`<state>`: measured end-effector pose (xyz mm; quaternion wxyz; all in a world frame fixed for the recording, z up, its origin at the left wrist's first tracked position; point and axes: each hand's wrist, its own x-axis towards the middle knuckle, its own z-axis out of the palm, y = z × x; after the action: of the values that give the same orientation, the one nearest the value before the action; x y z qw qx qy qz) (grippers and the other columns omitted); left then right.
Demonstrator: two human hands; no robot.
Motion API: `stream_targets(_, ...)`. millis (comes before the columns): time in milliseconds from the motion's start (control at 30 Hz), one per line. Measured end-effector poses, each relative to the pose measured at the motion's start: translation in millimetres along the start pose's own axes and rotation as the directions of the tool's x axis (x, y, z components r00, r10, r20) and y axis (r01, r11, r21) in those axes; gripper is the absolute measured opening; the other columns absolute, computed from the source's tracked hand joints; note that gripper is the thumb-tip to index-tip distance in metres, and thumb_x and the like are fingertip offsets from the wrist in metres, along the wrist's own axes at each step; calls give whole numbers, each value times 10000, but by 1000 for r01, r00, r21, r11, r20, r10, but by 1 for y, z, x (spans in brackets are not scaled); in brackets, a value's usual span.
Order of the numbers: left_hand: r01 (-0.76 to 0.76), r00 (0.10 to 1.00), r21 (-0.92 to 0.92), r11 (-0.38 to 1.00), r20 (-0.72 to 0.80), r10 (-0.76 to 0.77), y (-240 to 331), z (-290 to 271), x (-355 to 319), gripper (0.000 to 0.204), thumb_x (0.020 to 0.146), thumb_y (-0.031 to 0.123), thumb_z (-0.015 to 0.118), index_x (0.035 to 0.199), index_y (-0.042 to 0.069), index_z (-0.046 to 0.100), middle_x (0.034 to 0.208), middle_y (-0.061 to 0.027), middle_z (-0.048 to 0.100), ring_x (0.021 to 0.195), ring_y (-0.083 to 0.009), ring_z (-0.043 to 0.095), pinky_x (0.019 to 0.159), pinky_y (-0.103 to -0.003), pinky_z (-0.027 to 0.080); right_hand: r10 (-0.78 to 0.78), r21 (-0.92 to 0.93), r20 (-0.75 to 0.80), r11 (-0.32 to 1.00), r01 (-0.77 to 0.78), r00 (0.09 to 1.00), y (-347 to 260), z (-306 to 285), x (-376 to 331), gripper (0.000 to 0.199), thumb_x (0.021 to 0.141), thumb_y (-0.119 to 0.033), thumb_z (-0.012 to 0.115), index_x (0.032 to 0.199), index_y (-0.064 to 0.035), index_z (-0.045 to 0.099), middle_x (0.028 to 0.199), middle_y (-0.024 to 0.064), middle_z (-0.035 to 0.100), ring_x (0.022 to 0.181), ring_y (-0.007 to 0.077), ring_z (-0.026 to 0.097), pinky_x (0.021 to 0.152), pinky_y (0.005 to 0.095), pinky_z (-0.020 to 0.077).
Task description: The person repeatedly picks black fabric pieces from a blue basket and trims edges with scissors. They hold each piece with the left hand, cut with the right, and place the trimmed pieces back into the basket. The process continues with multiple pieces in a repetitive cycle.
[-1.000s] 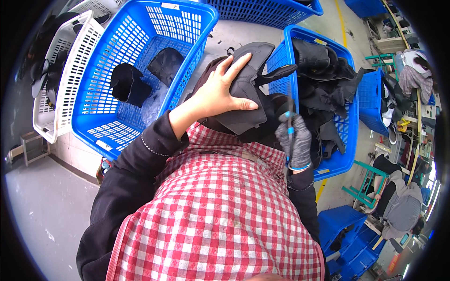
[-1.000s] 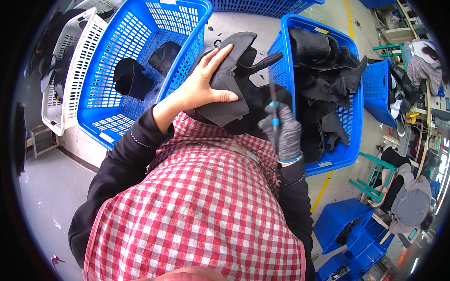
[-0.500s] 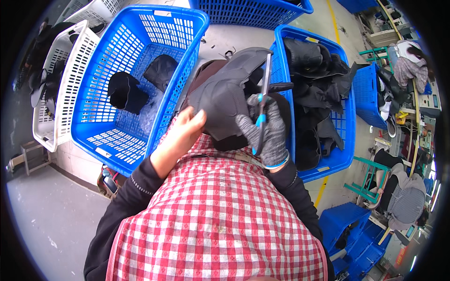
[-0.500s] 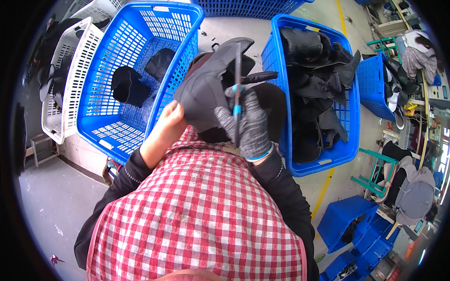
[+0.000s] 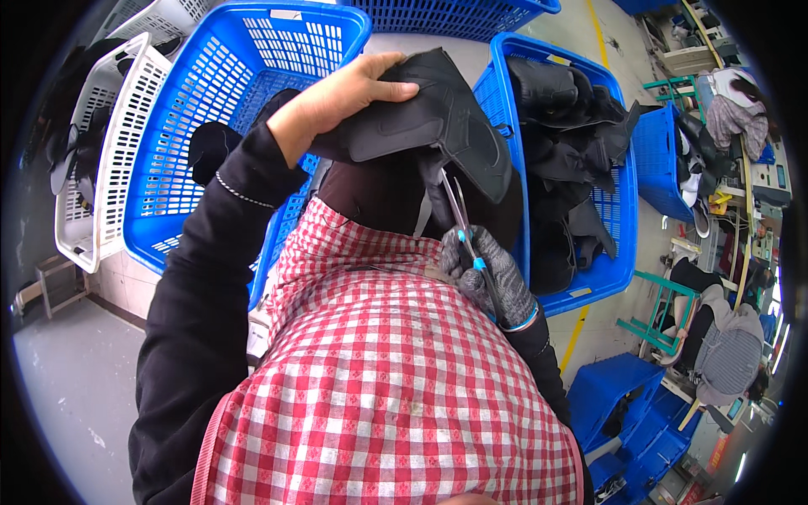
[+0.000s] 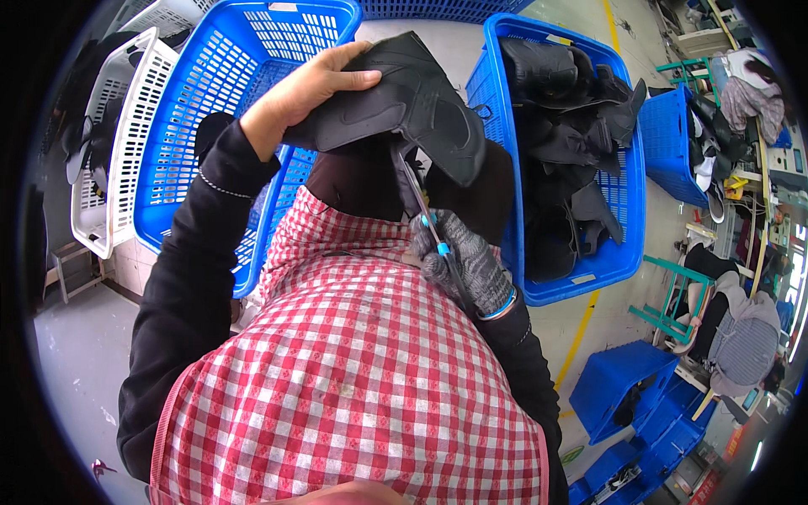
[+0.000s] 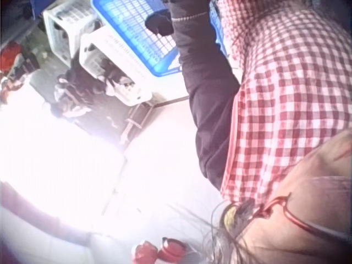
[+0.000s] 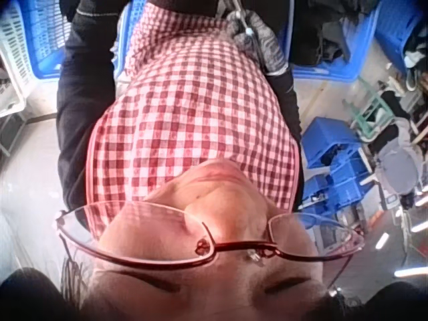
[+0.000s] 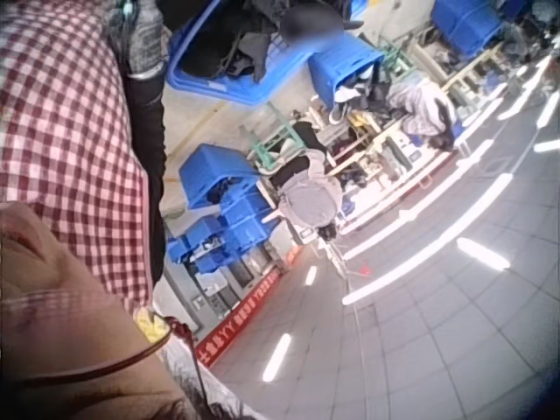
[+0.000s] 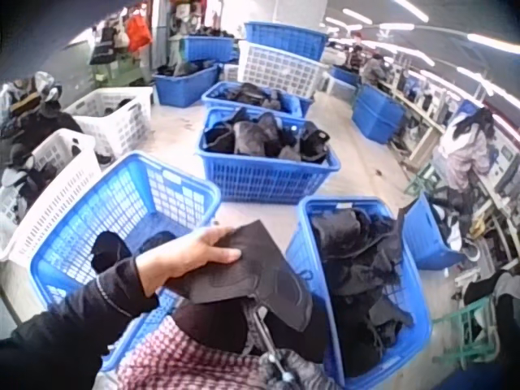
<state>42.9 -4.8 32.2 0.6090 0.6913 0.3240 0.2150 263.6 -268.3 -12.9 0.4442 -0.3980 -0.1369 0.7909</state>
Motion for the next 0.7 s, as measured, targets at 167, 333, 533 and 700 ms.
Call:
stream_targets(167,-114,988,0,993,106,114,-33,1,18,598,950,279,745,1391,-75,550,1171,-151,705,1000,-179,706,907,-287,571,-194,-479,187,838,262,963,-11,-6,-16,421,1048,-279,645,1357,-2,574,1137,80,650,966,118,651,813,243,575)
stream_targets(333,-72,990,116,991,127,57,-31,7,21,641,966,320,733,1437,-57,518,1242,-136,685,1088,-181,681,988,-284,541,-134,-457,8,881,123,991,-13,-6,-14,634,955,-475,713,1356,-11,551,966,18,661,829,76,622,737,218,513)
stream_targets(533,-115,991,91,989,78,108,-35,9,15,648,967,333,737,1433,-61,518,1240,-160,678,1056,-183,696,944,-276,567,-279,-659,67,708,252,958,-4,-4,-11,285,1036,-133,645,1282,7,614,942,5,625,814,46,595,721,184,504)
stream_targets(700,-102,990,49,994,101,96,-28,9,12,658,966,344,740,1426,-70,514,1223,-160,677,1024,-178,705,915,-271,584,-209,-489,-80,860,145,975,0,-12,-5,264,1101,-132,489,1273,19,621,802,8,625,647,63,576,573,194,473)
